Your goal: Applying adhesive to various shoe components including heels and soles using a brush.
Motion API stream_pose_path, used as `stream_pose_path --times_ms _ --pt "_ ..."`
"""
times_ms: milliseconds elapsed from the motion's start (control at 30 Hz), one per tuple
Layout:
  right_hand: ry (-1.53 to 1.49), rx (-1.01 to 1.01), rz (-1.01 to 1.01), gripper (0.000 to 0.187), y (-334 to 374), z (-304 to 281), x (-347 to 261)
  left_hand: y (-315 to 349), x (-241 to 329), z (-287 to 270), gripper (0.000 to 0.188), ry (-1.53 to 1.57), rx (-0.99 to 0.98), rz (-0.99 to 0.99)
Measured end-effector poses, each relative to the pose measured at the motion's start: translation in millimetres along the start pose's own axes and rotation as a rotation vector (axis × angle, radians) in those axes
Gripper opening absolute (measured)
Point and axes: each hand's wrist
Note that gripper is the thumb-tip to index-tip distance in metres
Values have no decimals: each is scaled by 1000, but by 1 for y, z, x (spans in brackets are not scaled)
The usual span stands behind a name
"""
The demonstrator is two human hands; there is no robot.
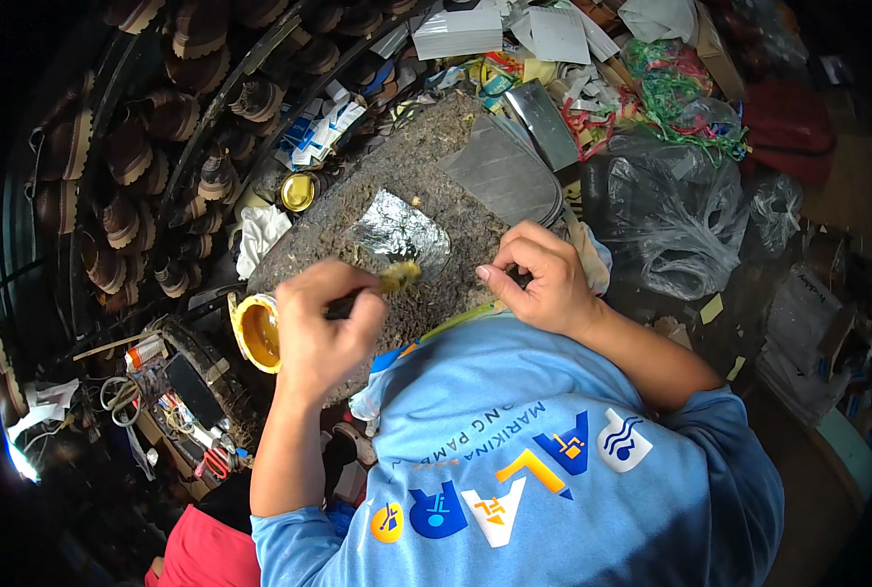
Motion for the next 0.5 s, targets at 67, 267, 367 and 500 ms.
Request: stream_pose_path --times_ms 67,267,367,500 --pt "27 -3 5 19 -2 1 -1 -4 -1 1 12 27 147 33" --pt "72 -24 -2 22 -6 1 -2 -8 -17 27 12 88 31 186" --pt "84 -22 16 22 -4 1 -2 3 -28 8 12 73 -94 251" --pt "76 -24 40 22 -4 3 -3 6 -36 -12 12 -36 33 158"
Point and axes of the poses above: each hand's wrist, its own y-axis away from the middle knuckle, its own z-axis out of the palm, x = y × z, and after that the axes turned 7 degrees about -x, right-handed
